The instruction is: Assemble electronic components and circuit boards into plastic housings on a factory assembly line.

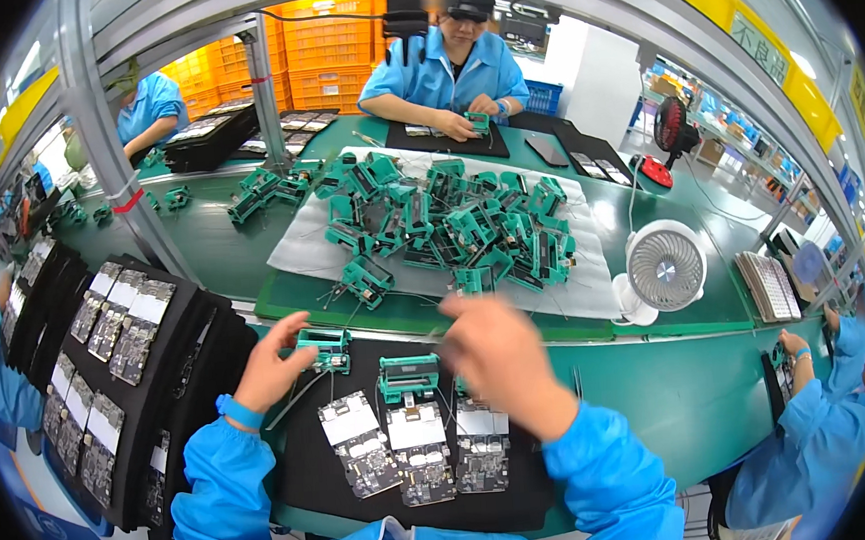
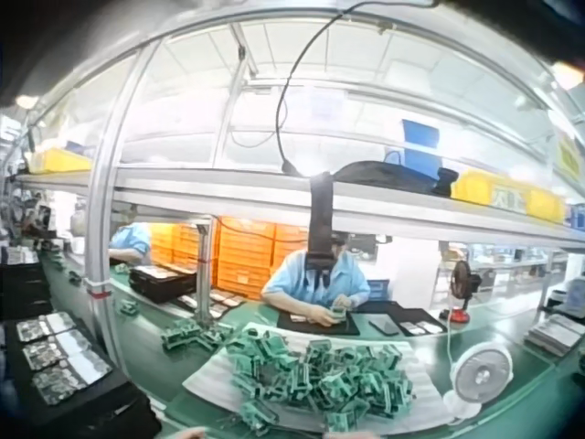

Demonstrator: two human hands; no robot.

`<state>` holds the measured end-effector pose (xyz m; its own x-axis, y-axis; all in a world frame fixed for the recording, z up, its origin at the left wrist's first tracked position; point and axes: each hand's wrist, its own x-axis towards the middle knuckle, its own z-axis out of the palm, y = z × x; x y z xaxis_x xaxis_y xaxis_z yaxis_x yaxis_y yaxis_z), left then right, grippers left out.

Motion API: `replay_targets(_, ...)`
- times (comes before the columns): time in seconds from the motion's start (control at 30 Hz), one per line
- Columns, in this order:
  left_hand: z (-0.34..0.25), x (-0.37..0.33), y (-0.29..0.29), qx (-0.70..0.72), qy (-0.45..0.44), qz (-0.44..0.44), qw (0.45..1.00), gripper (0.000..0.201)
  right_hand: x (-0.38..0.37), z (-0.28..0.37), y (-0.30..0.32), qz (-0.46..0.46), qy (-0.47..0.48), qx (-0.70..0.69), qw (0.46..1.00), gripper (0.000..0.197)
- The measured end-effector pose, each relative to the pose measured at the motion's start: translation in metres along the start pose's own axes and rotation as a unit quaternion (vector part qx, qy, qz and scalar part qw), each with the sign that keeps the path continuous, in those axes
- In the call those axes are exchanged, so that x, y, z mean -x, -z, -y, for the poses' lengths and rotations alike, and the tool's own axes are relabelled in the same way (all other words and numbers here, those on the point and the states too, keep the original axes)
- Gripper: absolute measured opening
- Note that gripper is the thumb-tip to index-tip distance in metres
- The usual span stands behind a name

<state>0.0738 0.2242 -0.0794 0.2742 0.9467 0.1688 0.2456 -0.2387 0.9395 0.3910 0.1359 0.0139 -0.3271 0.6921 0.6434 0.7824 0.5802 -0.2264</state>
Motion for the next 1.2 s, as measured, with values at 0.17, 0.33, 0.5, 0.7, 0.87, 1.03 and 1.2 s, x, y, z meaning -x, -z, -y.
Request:
replay_targets(0.17,0.001,0.006,0.004,-0.089,-0.022,0.028,0.995,0.078,-0.013,-0.018,0.002,0.02,-0.058,-0.02,0.998,0.016)
replay_targets(0.33,-0.018,0.012,0.001,-0.218,-0.112,0.02,0.969,0.072,0.03,0.065,-0.022,0.289,0.091,-0.225,0.926,0.022)
replay_targets(0.5,-0.045,0.032,-0.021,-0.062,-0.043,-0.024,0.997,0.057,0.05,0.077,-0.057,0.283,0.134,-0.255,0.915,0.024)
replay_targets(0.7,-0.044,0.058,-0.032,0.032,0.029,-0.016,0.999,0.065,0.057,0.083,-0.054,0.329,0.146,-0.278,0.891,0.023)
replay_targets(0.87,-0.04,0.069,-0.04,0.238,0.038,-0.008,0.97,0.078,0.059,0.083,-0.052,0.318,0.139,-0.278,0.895,0.028)
replay_targets(1.03,-0.03,0.073,-0.04,0.188,0.027,-0.003,0.982,0.075,0.061,0.084,-0.055,0.288,0.121,-0.288,0.905,0.031)
replay_targets(1.2,-0.019,0.077,-0.043,-0.021,-0.028,-0.023,0.999,0.075,0.061,0.087,-0.053,0.285,0.115,-0.282,0.909,0.033)
